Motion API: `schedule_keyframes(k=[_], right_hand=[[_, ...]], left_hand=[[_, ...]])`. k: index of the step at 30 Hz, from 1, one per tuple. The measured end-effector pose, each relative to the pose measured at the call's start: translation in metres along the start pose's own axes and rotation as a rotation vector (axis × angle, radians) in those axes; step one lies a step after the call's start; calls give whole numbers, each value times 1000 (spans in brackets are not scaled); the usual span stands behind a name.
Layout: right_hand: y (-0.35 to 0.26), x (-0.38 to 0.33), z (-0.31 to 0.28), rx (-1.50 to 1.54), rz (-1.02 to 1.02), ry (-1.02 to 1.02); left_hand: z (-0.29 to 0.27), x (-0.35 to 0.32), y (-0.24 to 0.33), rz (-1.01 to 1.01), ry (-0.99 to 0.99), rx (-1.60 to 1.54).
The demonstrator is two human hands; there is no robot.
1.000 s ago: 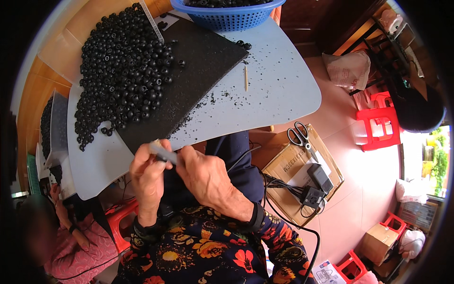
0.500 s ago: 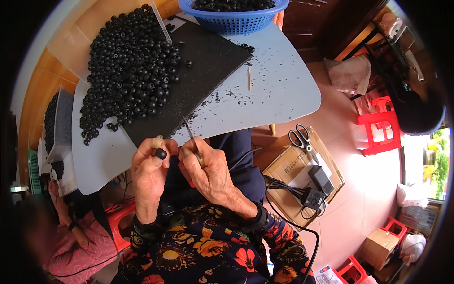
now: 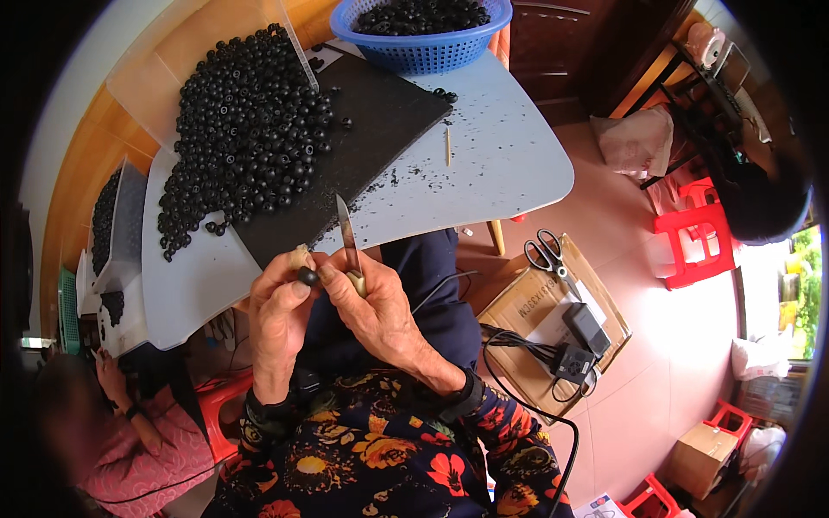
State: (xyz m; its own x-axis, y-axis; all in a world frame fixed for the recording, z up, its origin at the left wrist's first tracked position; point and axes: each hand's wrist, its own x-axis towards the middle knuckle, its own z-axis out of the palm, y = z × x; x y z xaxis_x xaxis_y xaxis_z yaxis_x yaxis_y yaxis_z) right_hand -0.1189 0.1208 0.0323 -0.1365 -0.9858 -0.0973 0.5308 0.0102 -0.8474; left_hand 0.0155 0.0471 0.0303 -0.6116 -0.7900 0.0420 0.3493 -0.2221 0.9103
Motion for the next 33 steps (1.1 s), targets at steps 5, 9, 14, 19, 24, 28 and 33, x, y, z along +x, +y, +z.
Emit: schedule_keyframes(k=[5,9,14,19,24,28,33], right_hand=[[-2,1,4,-339,-343,155],[-16,14,2,-768,-506,30],[-22,39,5,-672,-323,55],[-62,103,-3,-538,-509,237],[-129,184,-26,-891,-676,449],[-97,194,-36,-1073,-586,398],[-35,202,-52,-1263,-542,178]], left_hand=[[1,5,-4,-14,-52,-12],[-3,10,-4,-29,-94,39],[3,23,2,-59,148,-50],[-20,39,-7,0,64,-16],[-27,44,-16,0,112,90],[-28,45,-18,65,94,225],[-27,46,-18,88,68,222]])
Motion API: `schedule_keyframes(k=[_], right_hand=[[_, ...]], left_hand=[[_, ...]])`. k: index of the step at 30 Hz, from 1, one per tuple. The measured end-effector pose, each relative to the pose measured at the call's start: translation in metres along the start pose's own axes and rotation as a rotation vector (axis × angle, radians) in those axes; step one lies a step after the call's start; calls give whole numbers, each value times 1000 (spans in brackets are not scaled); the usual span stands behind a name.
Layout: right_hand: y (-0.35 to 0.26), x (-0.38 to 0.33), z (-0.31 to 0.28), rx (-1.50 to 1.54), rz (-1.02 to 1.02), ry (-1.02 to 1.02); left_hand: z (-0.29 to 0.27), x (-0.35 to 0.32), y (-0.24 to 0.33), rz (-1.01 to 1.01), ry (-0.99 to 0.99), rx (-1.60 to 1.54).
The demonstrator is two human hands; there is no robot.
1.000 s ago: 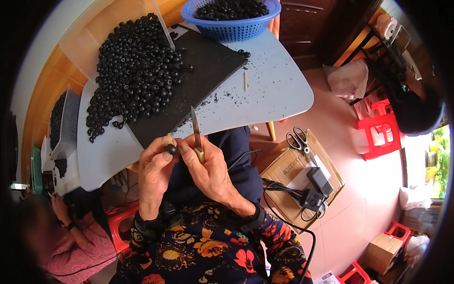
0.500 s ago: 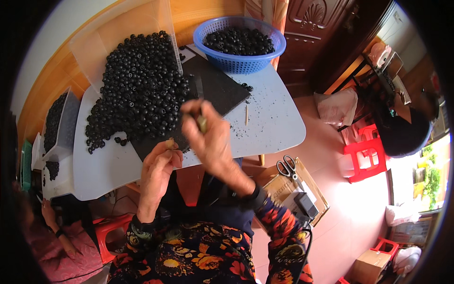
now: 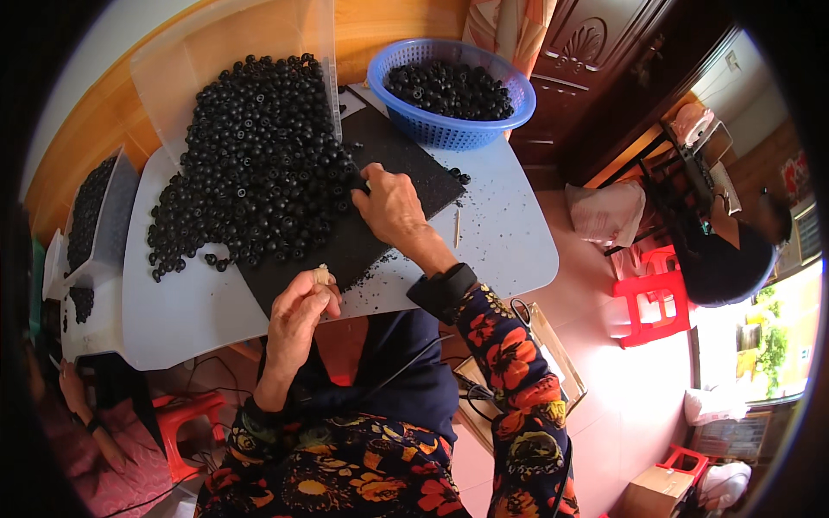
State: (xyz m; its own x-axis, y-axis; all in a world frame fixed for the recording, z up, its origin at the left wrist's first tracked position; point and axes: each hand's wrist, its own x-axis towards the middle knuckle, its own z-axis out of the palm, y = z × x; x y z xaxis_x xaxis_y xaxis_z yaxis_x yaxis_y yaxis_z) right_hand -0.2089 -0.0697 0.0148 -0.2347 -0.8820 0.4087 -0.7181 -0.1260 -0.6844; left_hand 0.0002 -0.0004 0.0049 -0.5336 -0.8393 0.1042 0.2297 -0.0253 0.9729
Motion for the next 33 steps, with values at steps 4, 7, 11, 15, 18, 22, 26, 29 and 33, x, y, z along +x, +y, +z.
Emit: schedule_keyframes(k=[4,7,11,15,18,22,26,29,33], right_hand=[[-2,2,-1,-180,84,-182],[-3,-2,-8,-112,72,-163],[-36,-24,-20,135,103,-146],[-59,-69,-31,348,61,-175],[-64,-96,-19,399,2,-163],[-71,-114,-22,422,0,-96],[-74,-124,-26,462,44,-74],[-72,-132,-22,542,68,-43],[-76,-140,-22,661,225,-11]], left_hand=[[3,1,2,-26,12,12],[2,1,2,-56,1,34],[-6,0,-1,-90,20,-96],[6,8,12,-203,33,-322],[9,11,13,-264,21,-474],[4,8,11,-269,-65,-455],[3,6,14,-294,-83,-440],[2,2,6,-294,-102,-462],[-2,0,4,-289,-144,-440]])
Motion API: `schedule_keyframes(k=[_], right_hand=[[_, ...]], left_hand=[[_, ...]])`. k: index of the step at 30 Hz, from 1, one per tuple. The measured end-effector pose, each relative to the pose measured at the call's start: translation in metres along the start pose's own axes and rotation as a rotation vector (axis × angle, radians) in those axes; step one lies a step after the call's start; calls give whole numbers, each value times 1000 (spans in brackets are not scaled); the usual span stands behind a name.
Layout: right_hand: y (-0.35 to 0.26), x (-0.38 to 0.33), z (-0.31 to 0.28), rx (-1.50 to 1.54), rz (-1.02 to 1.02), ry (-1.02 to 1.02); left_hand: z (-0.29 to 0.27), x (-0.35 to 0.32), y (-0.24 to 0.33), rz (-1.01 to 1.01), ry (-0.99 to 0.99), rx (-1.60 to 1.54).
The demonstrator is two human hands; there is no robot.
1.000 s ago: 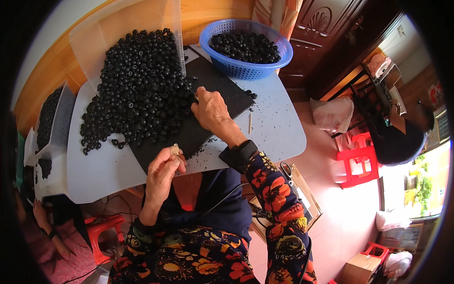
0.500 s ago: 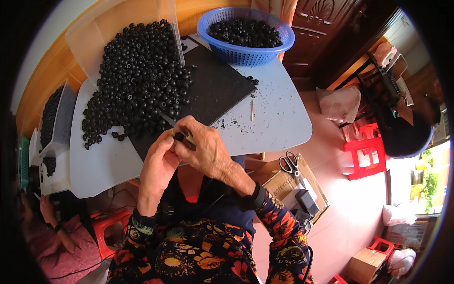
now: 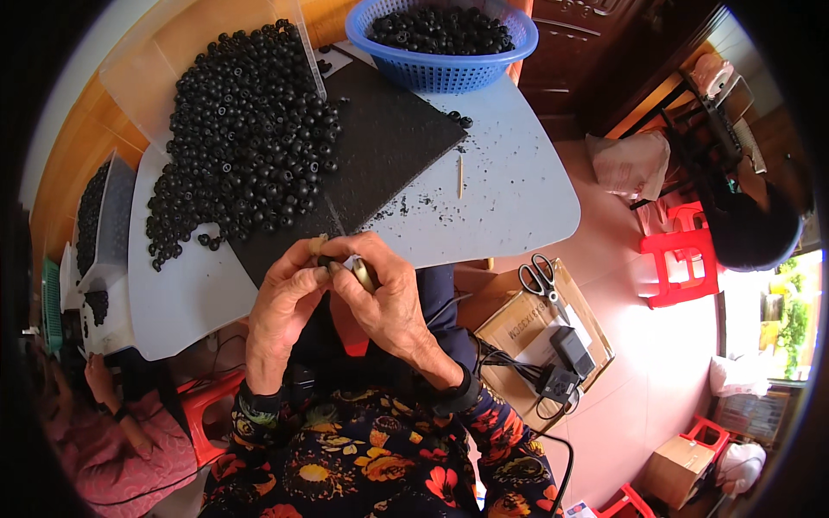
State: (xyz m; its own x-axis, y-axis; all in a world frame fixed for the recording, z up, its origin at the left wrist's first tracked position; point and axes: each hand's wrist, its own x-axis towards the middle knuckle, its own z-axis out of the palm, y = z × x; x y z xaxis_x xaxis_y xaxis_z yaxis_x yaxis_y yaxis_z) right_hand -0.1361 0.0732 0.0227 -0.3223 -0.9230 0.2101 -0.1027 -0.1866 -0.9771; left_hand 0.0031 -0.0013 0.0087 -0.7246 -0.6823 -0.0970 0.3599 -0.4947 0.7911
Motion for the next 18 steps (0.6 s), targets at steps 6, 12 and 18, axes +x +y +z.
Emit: schedule_keyframes(k=[6,12,18], right_hand=[[-8,-10,-2,322,304,107],[-4,-16,-13,-197,151,0],[-1,-16,-17,-395,-127,-87]], left_hand=[[9,-2,1,-30,43,2],[11,0,2,18,-2,88],[18,1,1,44,8,161]])
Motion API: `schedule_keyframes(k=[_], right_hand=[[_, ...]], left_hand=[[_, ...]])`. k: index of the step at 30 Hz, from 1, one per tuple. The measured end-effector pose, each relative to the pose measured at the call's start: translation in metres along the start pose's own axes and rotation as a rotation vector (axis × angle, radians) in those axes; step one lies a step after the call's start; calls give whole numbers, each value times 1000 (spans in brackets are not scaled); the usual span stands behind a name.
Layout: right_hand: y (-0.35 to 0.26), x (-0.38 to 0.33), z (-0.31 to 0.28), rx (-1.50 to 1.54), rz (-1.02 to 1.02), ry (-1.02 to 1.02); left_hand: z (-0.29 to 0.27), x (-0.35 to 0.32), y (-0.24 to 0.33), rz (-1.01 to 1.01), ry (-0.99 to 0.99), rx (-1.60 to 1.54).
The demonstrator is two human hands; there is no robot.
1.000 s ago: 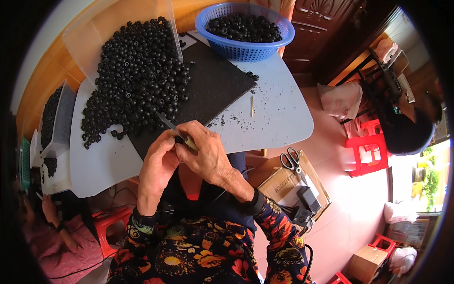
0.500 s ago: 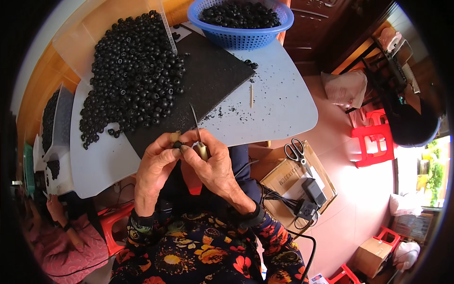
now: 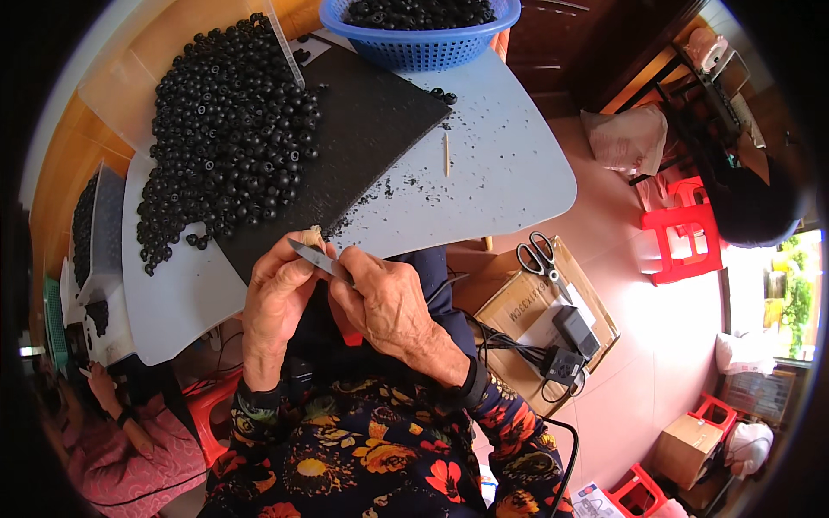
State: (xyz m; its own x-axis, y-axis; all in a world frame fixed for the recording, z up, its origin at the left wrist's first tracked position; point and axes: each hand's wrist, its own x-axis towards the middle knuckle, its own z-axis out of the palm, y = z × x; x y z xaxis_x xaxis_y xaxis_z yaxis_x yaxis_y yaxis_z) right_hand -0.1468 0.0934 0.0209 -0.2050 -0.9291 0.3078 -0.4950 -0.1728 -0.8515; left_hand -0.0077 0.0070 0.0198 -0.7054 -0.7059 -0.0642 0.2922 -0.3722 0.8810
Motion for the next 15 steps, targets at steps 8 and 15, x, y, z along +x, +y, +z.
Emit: schedule_keyframes(k=[8,15], right_hand=[[5,0,-3,-111,-41,-48],[10,-1,-3,-156,-26,-80]], left_hand=[[-3,0,-6,44,-36,30],[2,0,-4,40,17,106]])
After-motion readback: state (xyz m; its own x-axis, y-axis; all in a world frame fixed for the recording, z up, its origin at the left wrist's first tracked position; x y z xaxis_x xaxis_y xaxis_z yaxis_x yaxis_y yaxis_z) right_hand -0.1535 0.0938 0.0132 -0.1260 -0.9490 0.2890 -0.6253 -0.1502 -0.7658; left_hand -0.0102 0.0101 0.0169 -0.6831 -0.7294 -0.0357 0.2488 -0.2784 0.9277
